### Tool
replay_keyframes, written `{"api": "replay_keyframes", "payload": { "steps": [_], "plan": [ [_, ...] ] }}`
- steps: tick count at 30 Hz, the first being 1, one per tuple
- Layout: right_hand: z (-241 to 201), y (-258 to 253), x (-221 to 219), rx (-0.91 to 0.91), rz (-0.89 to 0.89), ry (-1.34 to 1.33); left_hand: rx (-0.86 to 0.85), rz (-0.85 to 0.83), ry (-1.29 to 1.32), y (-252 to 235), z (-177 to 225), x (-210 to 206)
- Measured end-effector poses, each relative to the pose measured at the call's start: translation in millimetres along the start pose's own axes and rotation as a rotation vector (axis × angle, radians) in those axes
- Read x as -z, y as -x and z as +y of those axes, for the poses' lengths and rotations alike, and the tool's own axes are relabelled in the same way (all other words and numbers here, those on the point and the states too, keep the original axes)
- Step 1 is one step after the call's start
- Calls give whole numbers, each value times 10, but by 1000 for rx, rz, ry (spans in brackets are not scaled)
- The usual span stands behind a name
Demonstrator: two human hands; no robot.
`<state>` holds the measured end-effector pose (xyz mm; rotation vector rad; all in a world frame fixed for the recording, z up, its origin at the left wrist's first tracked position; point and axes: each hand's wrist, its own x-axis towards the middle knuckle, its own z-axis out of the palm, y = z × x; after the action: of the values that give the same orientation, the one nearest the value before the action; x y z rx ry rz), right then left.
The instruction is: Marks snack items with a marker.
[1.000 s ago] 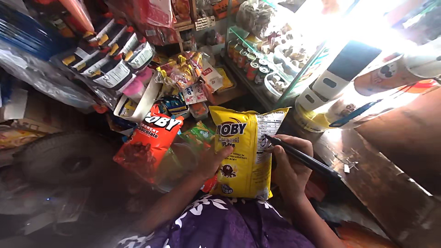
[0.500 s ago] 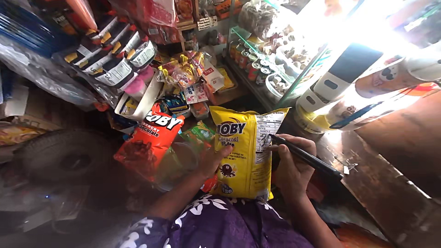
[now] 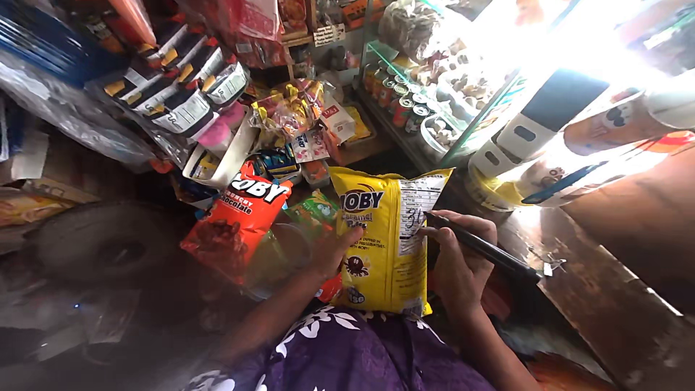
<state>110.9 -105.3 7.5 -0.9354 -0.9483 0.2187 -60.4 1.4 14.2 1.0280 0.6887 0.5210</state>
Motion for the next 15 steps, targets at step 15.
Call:
{"api": "replay_keyframes", "payload": {
  "steps": [15],
  "plan": [
    [-60, -68, 20, -194, 67, -274, 50, 103, 70, -46, 47, 63]
  ]
}}
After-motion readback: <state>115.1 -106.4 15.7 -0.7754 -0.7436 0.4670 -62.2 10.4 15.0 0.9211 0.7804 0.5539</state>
